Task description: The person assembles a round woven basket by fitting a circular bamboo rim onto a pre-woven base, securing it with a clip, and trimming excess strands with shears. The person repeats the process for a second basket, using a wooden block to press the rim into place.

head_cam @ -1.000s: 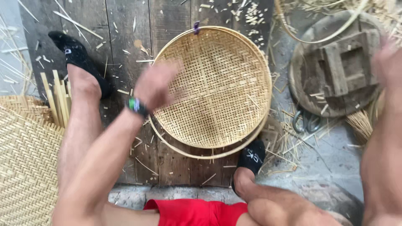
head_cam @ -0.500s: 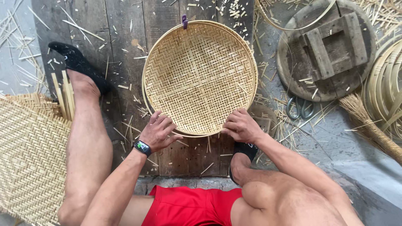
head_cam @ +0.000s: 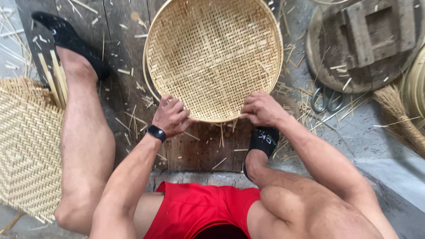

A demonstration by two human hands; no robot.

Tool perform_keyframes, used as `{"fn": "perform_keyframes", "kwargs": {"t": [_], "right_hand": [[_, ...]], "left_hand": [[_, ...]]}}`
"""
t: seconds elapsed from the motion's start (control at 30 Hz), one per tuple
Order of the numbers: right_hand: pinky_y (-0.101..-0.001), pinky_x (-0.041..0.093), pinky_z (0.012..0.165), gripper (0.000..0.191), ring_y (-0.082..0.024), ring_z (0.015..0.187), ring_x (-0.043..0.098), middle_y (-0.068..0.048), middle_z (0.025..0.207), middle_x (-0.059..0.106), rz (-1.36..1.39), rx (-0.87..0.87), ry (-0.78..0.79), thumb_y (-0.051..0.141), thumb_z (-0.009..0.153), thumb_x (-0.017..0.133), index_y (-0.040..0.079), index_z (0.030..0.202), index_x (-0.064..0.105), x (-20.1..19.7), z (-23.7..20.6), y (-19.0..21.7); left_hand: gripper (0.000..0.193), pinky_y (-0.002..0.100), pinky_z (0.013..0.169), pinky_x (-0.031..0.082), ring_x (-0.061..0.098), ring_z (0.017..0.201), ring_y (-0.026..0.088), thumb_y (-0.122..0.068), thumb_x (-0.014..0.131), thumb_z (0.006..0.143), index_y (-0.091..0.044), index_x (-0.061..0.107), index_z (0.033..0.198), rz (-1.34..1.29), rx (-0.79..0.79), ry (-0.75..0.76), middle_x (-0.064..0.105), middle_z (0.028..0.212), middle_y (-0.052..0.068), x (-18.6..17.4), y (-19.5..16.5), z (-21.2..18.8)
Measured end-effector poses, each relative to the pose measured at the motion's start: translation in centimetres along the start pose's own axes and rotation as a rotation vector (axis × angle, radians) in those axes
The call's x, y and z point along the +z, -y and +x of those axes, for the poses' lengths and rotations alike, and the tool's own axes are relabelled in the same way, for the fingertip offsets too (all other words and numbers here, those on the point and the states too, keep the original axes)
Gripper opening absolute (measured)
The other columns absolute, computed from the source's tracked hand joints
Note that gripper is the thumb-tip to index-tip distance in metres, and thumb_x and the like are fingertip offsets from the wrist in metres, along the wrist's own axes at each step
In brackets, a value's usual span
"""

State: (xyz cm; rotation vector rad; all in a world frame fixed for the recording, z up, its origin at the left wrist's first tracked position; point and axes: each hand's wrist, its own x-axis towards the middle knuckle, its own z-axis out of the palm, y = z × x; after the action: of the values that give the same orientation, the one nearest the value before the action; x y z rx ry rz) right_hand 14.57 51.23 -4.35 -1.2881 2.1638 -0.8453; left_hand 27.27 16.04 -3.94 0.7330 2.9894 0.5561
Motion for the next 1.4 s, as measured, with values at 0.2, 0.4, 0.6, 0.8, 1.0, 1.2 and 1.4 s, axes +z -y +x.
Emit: {"fn": "perform_keyframes", "kwargs": {"t": [0.2, 0.4, 0.6, 0.8, 1.0, 1.2, 1.4], "right_hand": [[-0.0395, 0.056, 0.074, 0.027, -0.024, 0.076, 0.071, -0.003, 0.076, 0.074, 0.035, 0.482, 0.265, 0.037, 0.068, 0.089, 0.013, 0.073, 0.079, 0.2, 2.2, 0.1], [-0.0401, 0.057, 0.070, 0.039, -0.026, 0.072, 0.073, -0.008, 0.071, 0.074, -0.051, 0.566, 0.470, 0.044, 0.055, 0.097, 0.013, 0.073, 0.080, -0.2, 5.3, -1.1], [-0.0425, 0.054, 0.076, 0.049, -0.029, 0.084, 0.071, -0.008, 0.083, 0.073, -0.018, 0.333, 0.308, 0.045, 0.055, 0.093, 0.010, 0.085, 0.077, -1.3, 3.8, -0.6], [-0.0379, 0.047, 0.094, 0.030, -0.023, 0.109, 0.059, -0.002, 0.103, 0.065, -0.345, -0.086, 0.128, 0.016, 0.073, 0.080, 0.014, 0.101, 0.070, 3.6, 3.2, 2.0], [-0.0390, 0.046, 0.096, 0.037, -0.022, 0.104, 0.058, 0.000, 0.100, 0.065, -0.456, -0.141, 0.242, 0.016, 0.060, 0.075, 0.013, 0.097, 0.071, -1.0, 2.8, -1.7], [-0.0393, 0.045, 0.097, 0.021, -0.020, 0.102, 0.059, -0.001, 0.101, 0.066, -0.514, 0.055, 0.288, 0.018, 0.072, 0.077, 0.014, 0.092, 0.072, -3.5, 3.6, -0.6], [-0.0397, 0.044, 0.087, 0.015, -0.023, 0.095, 0.058, 0.001, 0.090, 0.066, -0.034, 0.000, 0.044, 0.027, 0.085, 0.077, 0.016, 0.096, 0.078, -0.1, 3.6, 0.8]], "left_hand": [[0.034, 0.046, 0.104, 0.035, 0.057, 0.084, 0.019, -0.048, 0.075, 0.092, -0.017, 0.074, 0.077, -0.022, -0.055, 0.048, 0.056, 0.078, 0.002, 0.6, 0.2, 0.1], [0.046, 0.043, 0.105, 0.037, 0.059, 0.090, 0.021, -0.059, 0.076, 0.084, -0.014, 0.076, 0.075, -0.065, -0.098, 0.144, 0.059, 0.079, 0.001, 1.0, 0.5, 0.4], [0.048, 0.047, 0.111, 0.034, 0.062, 0.092, 0.021, -0.063, 0.076, 0.077, -0.015, 0.076, 0.072, -0.058, -0.060, 0.134, 0.060, 0.078, 0.000, 1.9, 1.4, 0.1], [0.045, 0.048, 0.117, 0.030, 0.062, 0.099, 0.018, -0.061, 0.074, 0.085, -0.016, 0.073, 0.079, 0.010, -0.102, 0.061, 0.063, 0.087, -0.001, 3.9, 0.4, 0.2], [0.047, 0.046, 0.116, 0.029, 0.057, 0.103, 0.018, -0.062, 0.070, 0.085, -0.018, 0.072, 0.101, 0.147, 0.009, -0.097, 0.062, 0.095, 0.000, 2.2, 1.7, -1.8], [0.031, 0.041, 0.102, 0.031, 0.053, 0.094, 0.016, -0.048, 0.072, 0.099, -0.019, 0.069, 0.090, 0.086, -0.047, -0.097, 0.057, 0.086, -0.004, 2.1, 0.4, -0.9], [0.024, 0.042, 0.100, 0.031, 0.053, 0.092, 0.017, -0.041, 0.070, 0.099, -0.021, 0.070, 0.087, 0.078, -0.110, -0.120, 0.054, 0.084, -0.004, 1.9, -0.8, -0.5]]}}
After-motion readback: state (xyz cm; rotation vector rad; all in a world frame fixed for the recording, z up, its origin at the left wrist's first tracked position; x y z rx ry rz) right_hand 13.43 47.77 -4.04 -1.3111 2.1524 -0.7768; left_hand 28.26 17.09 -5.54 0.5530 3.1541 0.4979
